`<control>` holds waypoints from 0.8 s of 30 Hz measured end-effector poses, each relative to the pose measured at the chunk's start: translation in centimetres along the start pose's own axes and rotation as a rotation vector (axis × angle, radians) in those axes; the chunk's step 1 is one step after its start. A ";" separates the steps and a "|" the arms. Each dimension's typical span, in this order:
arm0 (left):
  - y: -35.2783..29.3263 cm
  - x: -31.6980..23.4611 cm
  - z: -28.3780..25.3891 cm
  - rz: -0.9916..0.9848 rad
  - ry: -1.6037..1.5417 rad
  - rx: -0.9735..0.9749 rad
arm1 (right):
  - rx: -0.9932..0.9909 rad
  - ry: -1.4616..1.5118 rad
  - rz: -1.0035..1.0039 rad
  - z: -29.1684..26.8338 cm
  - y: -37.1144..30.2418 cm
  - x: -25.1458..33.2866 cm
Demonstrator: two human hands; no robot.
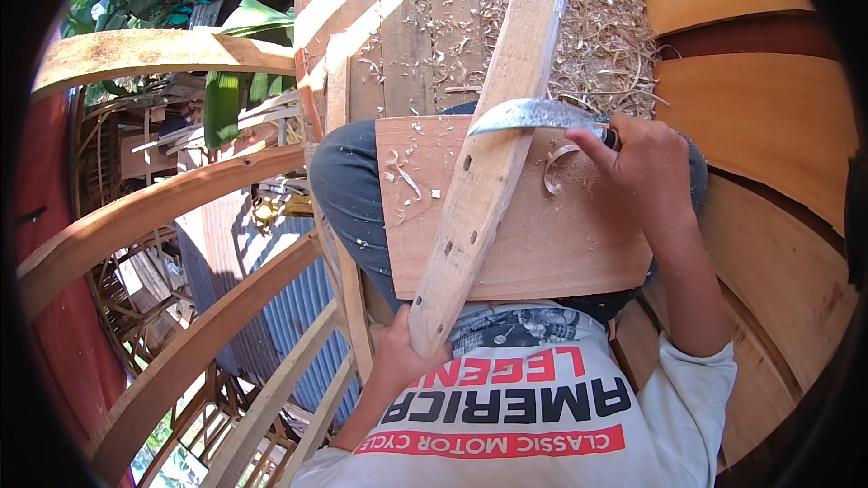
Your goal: The person sits cross-legged and uses a curved knife to shave and shape a long wooden stick, producing wood shavings that accumulate on a board placed on their lap. The person repeatedly rotates the stick and continues carving along its length.
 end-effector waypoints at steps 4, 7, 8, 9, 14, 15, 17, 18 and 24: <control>0.0 0.3 0.1 0.039 0.050 -0.026 | -0.040 -0.062 0.038 0.6 1.7 -1.4; 0.0 0.6 0.1 0.043 0.096 -0.043 | -0.012 -0.064 0.059 1.0 2.6 -1.8; 0.1 0.5 0.1 0.041 0.117 -0.046 | -0.039 -0.072 0.062 1.6 3.0 -2.2; 0.0 0.5 0.2 0.042 0.139 -0.053 | -0.066 -0.078 0.057 2.2 3.6 -2.6; -0.2 0.4 -0.3 0.000 0.227 -0.020 | 0.024 -0.147 0.467 3.1 7.5 -10.9; -0.3 0.5 -0.4 -0.003 0.239 -0.009 | 0.003 -0.167 0.544 2.9 7.7 -11.6; -0.5 0.8 -0.5 -0.008 0.262 0.010 | 0.046 -0.014 0.575 1.8 7.3 -11.9; -0.5 1.0 -0.4 -0.027 0.249 0.003 | 0.078 0.062 0.581 1.2 6.6 -11.4; 0.4 1.0 -0.3 0.016 0.174 -0.009 | 0.006 0.071 0.047 -0.4 -0.1 -1.2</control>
Point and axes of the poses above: each hand's wrist, its own y-axis towards the middle knuckle, its own z-axis out of the palm, x = y × z, the point moved 1 cm from there along y, towards the middle knuckle, and after that the axes turned 13 degrees about -y, right-handed, at the moved point
